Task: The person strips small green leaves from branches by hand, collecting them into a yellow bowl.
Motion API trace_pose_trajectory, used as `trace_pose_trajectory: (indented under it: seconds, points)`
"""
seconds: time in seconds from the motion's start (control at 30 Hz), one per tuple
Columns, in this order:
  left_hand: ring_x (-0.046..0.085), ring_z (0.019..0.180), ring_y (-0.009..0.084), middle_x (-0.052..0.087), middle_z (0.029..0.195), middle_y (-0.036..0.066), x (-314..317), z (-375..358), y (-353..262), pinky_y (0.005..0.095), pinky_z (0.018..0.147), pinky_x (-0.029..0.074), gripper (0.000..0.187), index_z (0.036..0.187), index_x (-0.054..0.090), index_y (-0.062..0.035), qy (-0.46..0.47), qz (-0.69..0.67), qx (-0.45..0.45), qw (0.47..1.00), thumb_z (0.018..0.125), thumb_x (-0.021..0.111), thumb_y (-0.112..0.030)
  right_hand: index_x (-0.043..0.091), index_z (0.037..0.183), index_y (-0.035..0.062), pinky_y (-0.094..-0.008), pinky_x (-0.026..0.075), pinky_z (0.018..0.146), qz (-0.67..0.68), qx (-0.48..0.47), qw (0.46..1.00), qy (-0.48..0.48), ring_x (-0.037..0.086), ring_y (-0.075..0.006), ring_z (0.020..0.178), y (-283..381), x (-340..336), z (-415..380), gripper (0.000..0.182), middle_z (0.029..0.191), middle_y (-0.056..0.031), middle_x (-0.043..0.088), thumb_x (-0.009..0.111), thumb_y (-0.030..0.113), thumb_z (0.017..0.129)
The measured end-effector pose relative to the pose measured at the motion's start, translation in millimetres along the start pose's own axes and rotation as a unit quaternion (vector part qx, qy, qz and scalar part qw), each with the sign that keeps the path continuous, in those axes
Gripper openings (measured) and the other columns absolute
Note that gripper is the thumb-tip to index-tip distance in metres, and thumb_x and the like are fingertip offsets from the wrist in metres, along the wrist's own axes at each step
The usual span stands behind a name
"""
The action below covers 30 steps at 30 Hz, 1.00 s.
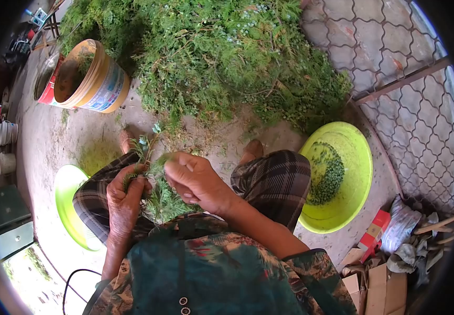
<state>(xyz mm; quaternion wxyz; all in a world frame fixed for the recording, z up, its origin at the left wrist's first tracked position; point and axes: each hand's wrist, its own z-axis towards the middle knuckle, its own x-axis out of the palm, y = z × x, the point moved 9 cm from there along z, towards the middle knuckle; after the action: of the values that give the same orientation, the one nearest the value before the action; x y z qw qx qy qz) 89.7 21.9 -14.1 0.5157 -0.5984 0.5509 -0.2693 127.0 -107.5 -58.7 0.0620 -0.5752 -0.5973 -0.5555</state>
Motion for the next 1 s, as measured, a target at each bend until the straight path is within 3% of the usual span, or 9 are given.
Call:
trace_pose_trajectory:
  seconds: [0.23, 0.3, 0.43, 0.53, 0.63, 0.73, 0.83, 0.9, 1.0]
  points:
    - [0.044, 0.058, 0.0049, 0.052, 0.065, -0.002, -1, 7, 5, 0.0196, 0.052, 0.035, 0.017, 0.099, 0.061, 0.0033, 0.015, -0.178, -0.028, 0.983, 0.089, 0.053, -0.008, 0.05, 0.106, 0.0043, -0.0166, 0.028, 0.039, -0.085, -0.009, 0.996, 0.008, 0.035, -0.0023, 0.046, -3, 1, 3, 0.028, 0.076, -0.0006, 0.049, 0.051, 0.029, 0.094]
    - [0.04, 0.055, 0.0046, 0.047, 0.061, -0.004, 1, 5, 12, 0.0193, 0.05, 0.031, 0.017, 0.094, 0.063, 0.0032, 0.014, -0.171, -0.074, 0.982, 0.089, 0.056, -0.012, 0.05, 0.108, 0.0045, -0.0189, 0.03, 0.04, 0.036, -0.011, 0.999, 0.004, 0.038, -0.005, 0.048, -1, -1, 4, 0.032, 0.076, -0.0024, 0.05, 0.046, 0.034, 0.095]
    - [0.041, 0.058, 0.0031, 0.049, 0.062, -0.004, 10, 4, 11, 0.0195, 0.052, 0.032, 0.019, 0.091, 0.063, 0.0049, 0.019, -0.177, -0.099, 0.979, 0.089, 0.057, -0.013, 0.048, 0.111, 0.0042, -0.0194, 0.032, 0.038, 0.072, 0.003, 0.997, -0.019, 0.043, -0.0062, 0.05, 3, 10, 6, 0.04, 0.081, -0.0057, 0.05, 0.043, 0.041, 0.095]
    - [0.047, 0.068, 0.0042, 0.059, 0.073, 0.001, 2, 6, -1, 0.0217, 0.059, 0.041, 0.021, 0.103, 0.061, 0.0068, -0.015, 0.055, 0.036, 0.998, 0.088, 0.058, -0.008, 0.049, 0.108, 0.0041, -0.02, 0.032, 0.038, 0.087, 0.011, 0.996, -0.03, 0.042, -0.0064, 0.05, 0, 8, 7, 0.033, 0.085, -0.0062, 0.05, 0.048, 0.034, 0.094]
    - [0.054, 0.075, 0.0073, 0.064, 0.084, 0.008, -2, 4, -8, 0.0226, 0.069, 0.045, 0.026, 0.112, 0.059, 0.0038, -0.073, 0.085, 0.065, 0.992, 0.088, 0.058, -0.007, 0.05, 0.106, 0.0052, -0.0201, 0.032, 0.04, -0.012, -0.062, 0.995, -0.07, 0.04, -0.0051, 0.049, 5, -9, 9, 0.027, 0.087, -0.0049, 0.051, 0.051, 0.029, 0.094]
    - [0.058, 0.086, 0.009, 0.066, 0.095, 0.013, -2, 6, -12, 0.0243, 0.076, 0.047, 0.03, 0.116, 0.056, 0.0024, -0.072, 0.141, 0.084, 0.984, 0.088, 0.058, -0.007, 0.05, 0.108, 0.0031, -0.0199, 0.037, 0.051, -0.072, -0.137, 0.986, -0.066, 0.043, -0.0051, 0.061, 18, -4, 6, 0.028, 0.084, -0.0022, 0.049, 0.054, 0.027, 0.093]
    - [0.06, 0.093, 0.0111, 0.066, 0.101, 0.015, 4, 4, -31, 0.0257, 0.078, 0.048, 0.027, 0.113, 0.059, 0.0019, -0.086, 0.165, 0.158, 0.97, 0.087, 0.058, -0.004, 0.047, 0.114, 0.0008, -0.0211, 0.04, 0.06, -0.127, -0.157, 0.976, -0.081, 0.046, -0.0073, 0.074, 19, -3, 4, 0.037, 0.084, -0.0019, 0.047, 0.06, 0.025, 0.089]
    - [0.061, 0.092, 0.0124, 0.066, 0.1, 0.014, 6, 5, -24, 0.0258, 0.077, 0.048, 0.026, 0.112, 0.06, 0.0013, -0.059, 0.163, 0.155, 0.973, 0.086, 0.058, -0.003, 0.046, 0.118, 0.0018, -0.0229, 0.043, 0.065, -0.23, -0.245, 0.94, -0.057, 0.047, -0.0079, 0.074, 25, 8, 7, 0.044, 0.087, -0.0032, 0.049, 0.067, 0.022, 0.084]
    - [0.064, 0.089, 0.0162, 0.067, 0.098, 0.015, 11, 2, -24, 0.0263, 0.076, 0.049, 0.025, 0.108, 0.062, 0.0002, -0.032, 0.183, 0.155, 0.97, 0.084, 0.059, 0.0, 0.047, 0.116, 0.0018, -0.0243, 0.044, 0.073, -0.285, -0.269, 0.918, -0.053, 0.049, -0.0086, 0.083, 34, 16, 9, 0.044, 0.095, -0.0044, 0.053, 0.07, 0.016, 0.081]
